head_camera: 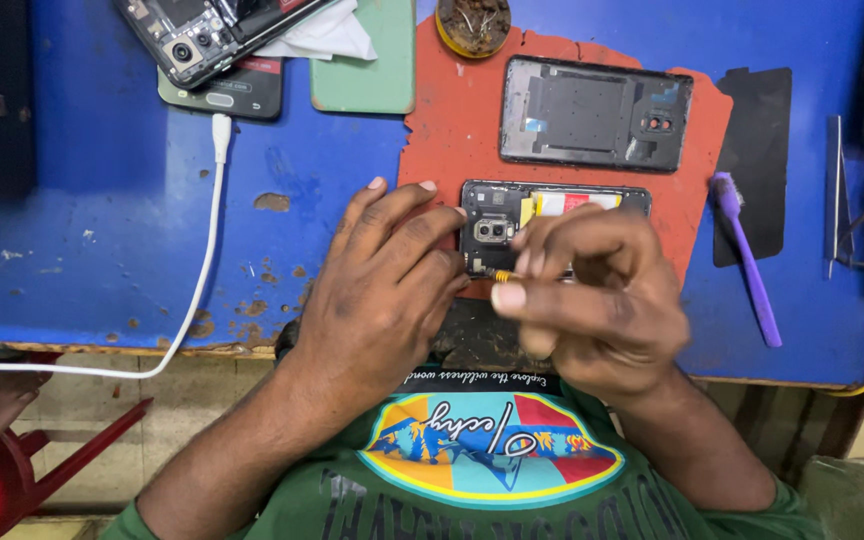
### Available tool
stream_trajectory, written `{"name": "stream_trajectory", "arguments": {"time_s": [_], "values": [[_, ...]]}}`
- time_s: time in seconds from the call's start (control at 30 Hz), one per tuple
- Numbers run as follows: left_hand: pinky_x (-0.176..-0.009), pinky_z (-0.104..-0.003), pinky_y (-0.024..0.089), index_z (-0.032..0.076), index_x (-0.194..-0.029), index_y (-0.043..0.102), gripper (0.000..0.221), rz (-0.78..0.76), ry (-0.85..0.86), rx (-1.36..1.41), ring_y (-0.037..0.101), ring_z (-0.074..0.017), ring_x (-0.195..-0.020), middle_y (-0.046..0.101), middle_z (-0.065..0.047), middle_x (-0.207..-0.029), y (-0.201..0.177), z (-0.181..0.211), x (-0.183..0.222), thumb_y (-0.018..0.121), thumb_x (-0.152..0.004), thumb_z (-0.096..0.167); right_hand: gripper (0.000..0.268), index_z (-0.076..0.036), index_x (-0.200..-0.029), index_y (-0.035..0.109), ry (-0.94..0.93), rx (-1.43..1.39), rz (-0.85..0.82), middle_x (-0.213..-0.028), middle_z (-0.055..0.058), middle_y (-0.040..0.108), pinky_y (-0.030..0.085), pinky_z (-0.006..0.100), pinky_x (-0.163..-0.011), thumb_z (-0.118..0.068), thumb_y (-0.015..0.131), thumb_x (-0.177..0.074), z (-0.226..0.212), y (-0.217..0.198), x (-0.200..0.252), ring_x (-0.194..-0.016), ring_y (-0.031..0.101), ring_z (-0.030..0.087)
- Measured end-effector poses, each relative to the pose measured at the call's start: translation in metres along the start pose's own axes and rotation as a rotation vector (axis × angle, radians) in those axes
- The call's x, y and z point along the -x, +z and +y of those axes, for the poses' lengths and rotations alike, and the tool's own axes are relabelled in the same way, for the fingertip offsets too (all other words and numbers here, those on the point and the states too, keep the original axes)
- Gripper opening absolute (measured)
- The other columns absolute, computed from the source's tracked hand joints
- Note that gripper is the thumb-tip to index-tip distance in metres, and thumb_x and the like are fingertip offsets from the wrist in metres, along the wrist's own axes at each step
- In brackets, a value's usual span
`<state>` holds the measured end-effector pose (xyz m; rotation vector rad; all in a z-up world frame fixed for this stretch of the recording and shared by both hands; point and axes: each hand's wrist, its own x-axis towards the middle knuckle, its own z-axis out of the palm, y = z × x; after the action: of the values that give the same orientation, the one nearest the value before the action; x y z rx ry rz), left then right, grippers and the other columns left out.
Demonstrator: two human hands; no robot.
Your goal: The person removes the back cover of a smartphone, disconnects the battery connector, and uses a screwdriver to unscrew internal components. They then use a heat gun to warm the back of the device while working on the internal assembly.
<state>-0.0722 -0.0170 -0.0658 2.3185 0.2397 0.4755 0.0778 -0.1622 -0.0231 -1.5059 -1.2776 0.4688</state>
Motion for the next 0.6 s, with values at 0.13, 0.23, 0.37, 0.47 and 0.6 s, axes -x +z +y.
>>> {"name": "stream_trajectory", "arguments": {"time_s": [0.13,0.23,0.37,0.47,0.6], "values": [[-0.119,-0.059,0.035,0.004,-0.100,0.067,0.017,-0.004,-0.001,-0.010,0.051,-0.0349,-0.135,0.060,-0.011,-0.130,0.001,0.000,0.002,0.075,-0.088,0.012,0.040,-0.003,-0.113,0.064,-0.028,-0.010,-0.027,-0.099,0.011,0.066,0.061,0.048,-0.096,0.023,0.055,-0.085,0.000,0.002,0.000,-0.092,0.069,0.025],[-0.119,-0.059,0.035,0.005,-0.100,0.068,0.017,-0.002,-0.002,-0.009,0.051,-0.0346,-0.135,0.060,-0.011,-0.130,0.001,0.000,0.001,0.075,-0.087,0.012,0.041,-0.011,-0.114,0.068,-0.032,0.045,0.012,-0.103,0.010,0.058,0.063,0.039,-0.089,0.021,0.065,-0.088,-0.001,0.001,-0.001,-0.095,0.067,0.022],[-0.120,-0.059,0.035,0.004,-0.102,0.068,0.018,0.005,-0.003,-0.010,0.051,-0.0346,-0.135,0.060,-0.011,-0.130,0.002,0.000,0.003,0.076,-0.088,0.012,0.045,-0.006,-0.117,0.062,-0.079,0.082,-0.026,-0.101,0.011,0.061,0.062,0.047,-0.094,0.024,0.059,-0.084,0.000,0.002,0.002,-0.094,0.068,0.024],[-0.120,-0.059,0.035,0.005,-0.102,0.067,0.019,0.022,-0.001,-0.002,0.050,-0.0354,-0.135,0.059,-0.012,-0.131,0.002,0.000,0.001,0.076,-0.088,0.014,0.046,-0.009,-0.122,0.064,-0.081,0.166,0.034,-0.103,0.010,0.059,0.065,0.038,-0.087,0.022,0.069,-0.089,-0.001,0.003,0.007,-0.096,0.069,0.023],[-0.120,-0.061,0.035,0.005,-0.100,0.066,0.021,0.018,-0.017,-0.003,0.049,-0.0357,-0.137,0.058,-0.012,-0.132,0.002,0.000,0.002,0.078,-0.087,0.017,0.049,-0.006,-0.126,0.060,-0.083,0.202,0.050,-0.104,0.011,0.061,0.065,0.032,-0.079,0.025,0.067,-0.089,-0.006,0.000,0.013,-0.098,0.073,0.026]]}}
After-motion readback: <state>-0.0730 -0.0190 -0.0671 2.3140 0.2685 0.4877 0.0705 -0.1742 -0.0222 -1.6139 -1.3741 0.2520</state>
